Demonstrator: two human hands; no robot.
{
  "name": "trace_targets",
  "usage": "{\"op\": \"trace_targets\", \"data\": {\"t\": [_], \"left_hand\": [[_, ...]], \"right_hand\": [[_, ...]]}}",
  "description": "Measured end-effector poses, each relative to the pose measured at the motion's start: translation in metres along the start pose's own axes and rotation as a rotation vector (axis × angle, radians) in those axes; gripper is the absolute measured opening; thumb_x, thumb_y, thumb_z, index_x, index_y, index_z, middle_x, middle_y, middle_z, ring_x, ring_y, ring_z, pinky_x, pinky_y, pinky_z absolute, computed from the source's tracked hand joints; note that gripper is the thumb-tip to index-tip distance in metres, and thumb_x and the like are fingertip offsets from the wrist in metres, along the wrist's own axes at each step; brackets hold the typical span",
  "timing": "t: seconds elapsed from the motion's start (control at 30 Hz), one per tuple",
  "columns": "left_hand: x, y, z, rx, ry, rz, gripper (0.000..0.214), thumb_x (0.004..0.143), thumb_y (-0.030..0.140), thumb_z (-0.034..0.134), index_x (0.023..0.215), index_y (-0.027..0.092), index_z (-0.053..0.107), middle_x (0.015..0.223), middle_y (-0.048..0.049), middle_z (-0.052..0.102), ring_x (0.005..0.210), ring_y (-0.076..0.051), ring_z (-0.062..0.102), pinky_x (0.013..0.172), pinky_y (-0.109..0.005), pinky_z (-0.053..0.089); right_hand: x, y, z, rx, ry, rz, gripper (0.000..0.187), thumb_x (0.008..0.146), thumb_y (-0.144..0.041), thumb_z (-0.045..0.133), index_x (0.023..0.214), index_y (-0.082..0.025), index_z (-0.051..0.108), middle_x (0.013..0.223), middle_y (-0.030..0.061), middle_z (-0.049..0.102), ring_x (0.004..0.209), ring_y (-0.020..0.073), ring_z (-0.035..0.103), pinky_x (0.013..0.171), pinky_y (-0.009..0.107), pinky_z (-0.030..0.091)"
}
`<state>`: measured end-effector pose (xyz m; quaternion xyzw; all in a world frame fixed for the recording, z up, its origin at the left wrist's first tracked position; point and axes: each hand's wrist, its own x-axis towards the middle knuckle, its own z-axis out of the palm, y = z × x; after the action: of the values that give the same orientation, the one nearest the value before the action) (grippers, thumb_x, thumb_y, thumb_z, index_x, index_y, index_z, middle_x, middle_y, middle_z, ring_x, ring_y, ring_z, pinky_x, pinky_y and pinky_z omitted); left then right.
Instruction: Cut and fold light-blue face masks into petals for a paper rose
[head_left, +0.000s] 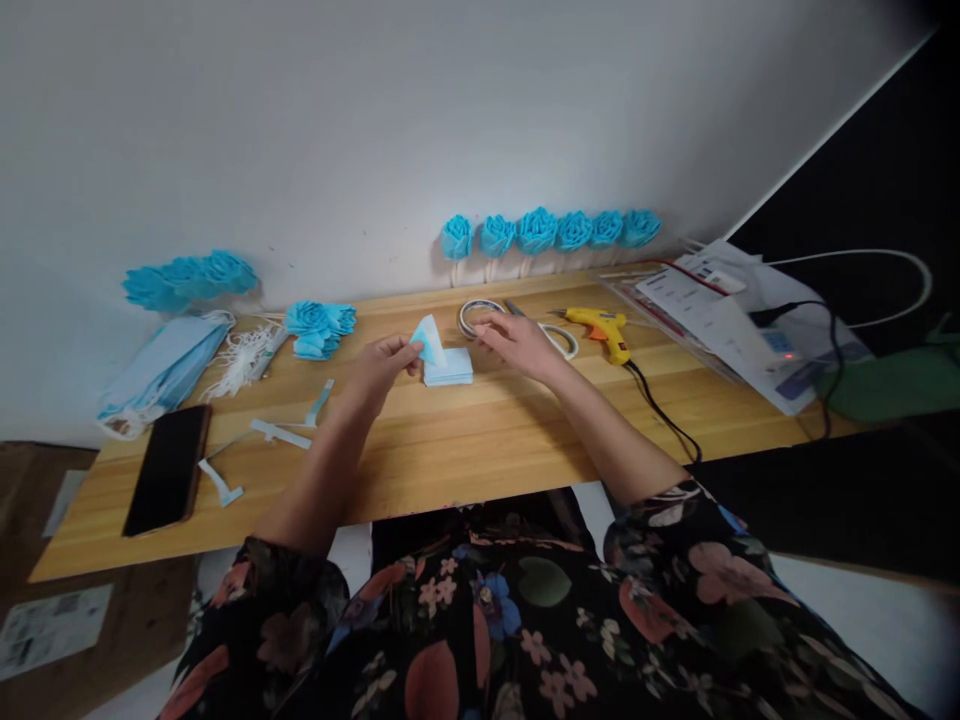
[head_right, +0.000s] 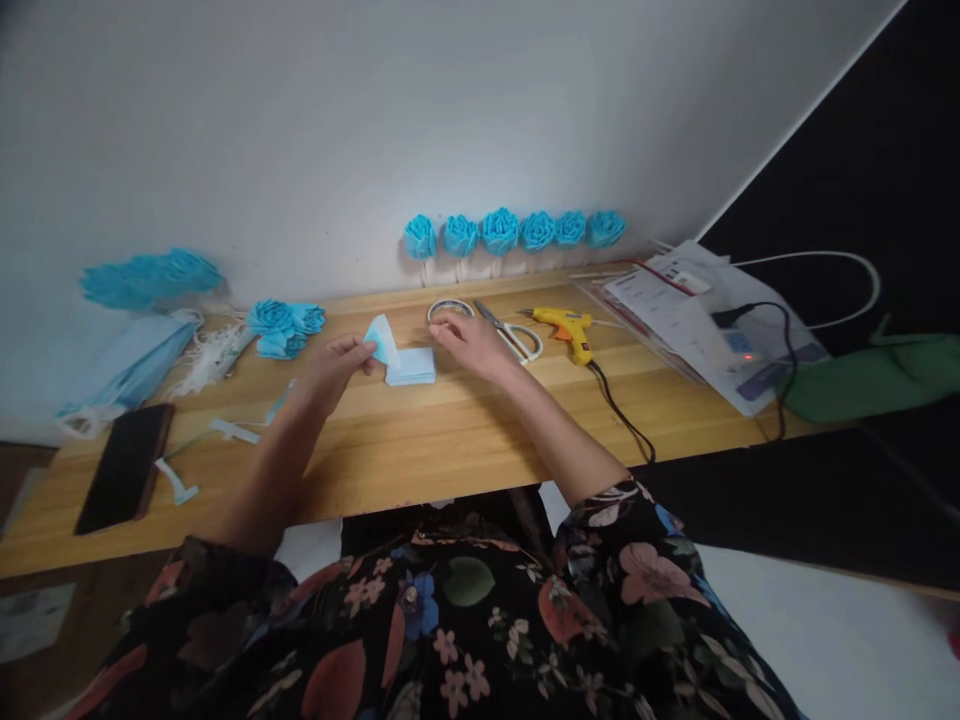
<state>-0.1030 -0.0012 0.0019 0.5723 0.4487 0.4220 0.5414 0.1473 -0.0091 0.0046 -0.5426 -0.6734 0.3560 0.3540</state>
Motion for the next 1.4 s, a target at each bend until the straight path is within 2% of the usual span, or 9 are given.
{"op": "trace_targets", "data": {"t": [0.13, 0.27, 0.43, 0.53, 0.67, 0.83, 1.07, 1.23, 1.4], "left_hand": [[-0.006, 0.010, 0.017, 0.038, -0.049, -0.007, 0.031, 0.077, 0.039, 0.076, 0.058, 0.019, 0.064, 0.057, -0.0009, 0.060, 0.057, -0.013, 0.052, 0.062, -0.027, 0.041], [-0.011, 0.013, 0.032, 0.067, -0.080, -0.039, 0.028, 0.078, 0.031, 0.074, 0.055, 0.019, 0.061, 0.055, 0.0009, 0.057, 0.055, -0.012, 0.047, 0.059, -0.026, 0.037], [-0.024, 0.009, 0.034, 0.118, -0.181, -0.076, 0.017, 0.076, 0.028, 0.074, 0.062, 0.020, 0.068, 0.057, 0.0019, 0.057, 0.056, -0.012, 0.047, 0.059, -0.026, 0.035], [-0.026, 0.008, 0.030, 0.169, -0.160, -0.056, 0.010, 0.078, 0.026, 0.072, 0.070, 0.021, 0.072, 0.059, 0.0020, 0.060, 0.057, -0.013, 0.049, 0.059, -0.025, 0.036], [-0.017, 0.015, 0.031, 0.196, -0.145, -0.020, 0.009, 0.079, 0.022, 0.070, 0.071, 0.020, 0.072, 0.059, 0.0017, 0.061, 0.058, -0.013, 0.050, 0.058, -0.025, 0.035], [0.004, 0.024, 0.042, 0.201, -0.127, 0.003, 0.008, 0.078, 0.021, 0.072, 0.070, 0.019, 0.073, 0.062, 0.0001, 0.064, 0.059, -0.013, 0.051, 0.059, -0.026, 0.035], [0.042, 0.012, 0.056, 0.150, 0.047, 0.014, 0.015, 0.081, 0.027, 0.073, 0.069, 0.019, 0.069, 0.057, 0.0017, 0.058, 0.054, -0.012, 0.046, 0.058, -0.027, 0.034], [0.044, -0.004, 0.056, 0.210, 0.111, 0.082, 0.017, 0.082, 0.022, 0.068, 0.066, 0.019, 0.069, 0.061, 0.0009, 0.061, 0.061, -0.014, 0.051, 0.062, -0.026, 0.036], [0.037, -0.006, 0.053, 0.289, 0.099, 0.345, 0.010, 0.081, 0.017, 0.069, 0.079, 0.024, 0.077, 0.096, -0.0056, 0.074, 0.097, -0.023, 0.064, 0.097, -0.035, 0.046]], "right_hand": [[-0.005, -0.015, 0.011, 0.213, -0.141, -0.004, 0.041, 0.094, -0.039, 0.063, 0.131, -0.024, 0.063, 0.095, 0.0032, 0.071, 0.078, 0.0167, 0.066, 0.066, 0.028, 0.055], [-0.012, -0.018, 0.026, 0.345, -0.163, 0.012, 0.049, 0.087, -0.032, 0.069, 0.133, -0.020, 0.060, 0.096, 0.0032, 0.069, 0.080, 0.0160, 0.064, 0.070, 0.028, 0.054], [-0.038, -0.003, 0.028, 0.286, -0.167, 0.001, 0.046, 0.087, -0.029, 0.066, 0.133, -0.023, 0.062, 0.088, 0.0001, 0.068, 0.075, 0.0143, 0.062, 0.073, 0.029, 0.053], [-0.058, 0.009, 0.024, 0.226, -0.203, 0.028, 0.051, 0.088, -0.028, 0.066, 0.137, -0.021, 0.059, 0.088, 0.0006, 0.069, 0.075, 0.0146, 0.063, 0.072, 0.029, 0.053], [-0.067, 0.014, 0.008, -0.039, -0.256, -0.014, 0.050, 0.088, -0.033, 0.071, 0.136, -0.022, 0.062, 0.095, 0.0034, 0.074, 0.081, 0.0177, 0.066, 0.076, 0.031, 0.051], [-0.044, 0.012, -0.026, -0.504, 0.043, -0.077, 0.034, 0.096, -0.026, 0.061, 0.128, -0.022, 0.069, 0.115, 0.0119, 0.075, 0.103, 0.0270, 0.068, 0.090, 0.039, 0.049], [0.010, 0.015, -0.016, -0.820, -0.050, -0.152, 0.022, 0.097, -0.018, 0.057, 0.111, -0.015, 0.074, 0.120, 0.0170, 0.073, 0.117, 0.0309, 0.062, 0.100, 0.042, 0.046], [0.024, 0.023, -0.005, -0.872, -0.063, -0.146, 0.018, 0.096, -0.021, 0.061, 0.104, -0.011, 0.074, 0.114, 0.0202, 0.073, 0.115, 0.0323, 0.061, 0.104, 0.045, 0.043], [0.015, 0.027, -0.010, -0.664, -0.021, -0.215, 0.013, 0.098, -0.022, 0.057, 0.098, -0.016, 0.069, 0.105, 0.0138, 0.073, 0.106, 0.0284, 0.063, 0.095, 0.041, 0.046]]}}
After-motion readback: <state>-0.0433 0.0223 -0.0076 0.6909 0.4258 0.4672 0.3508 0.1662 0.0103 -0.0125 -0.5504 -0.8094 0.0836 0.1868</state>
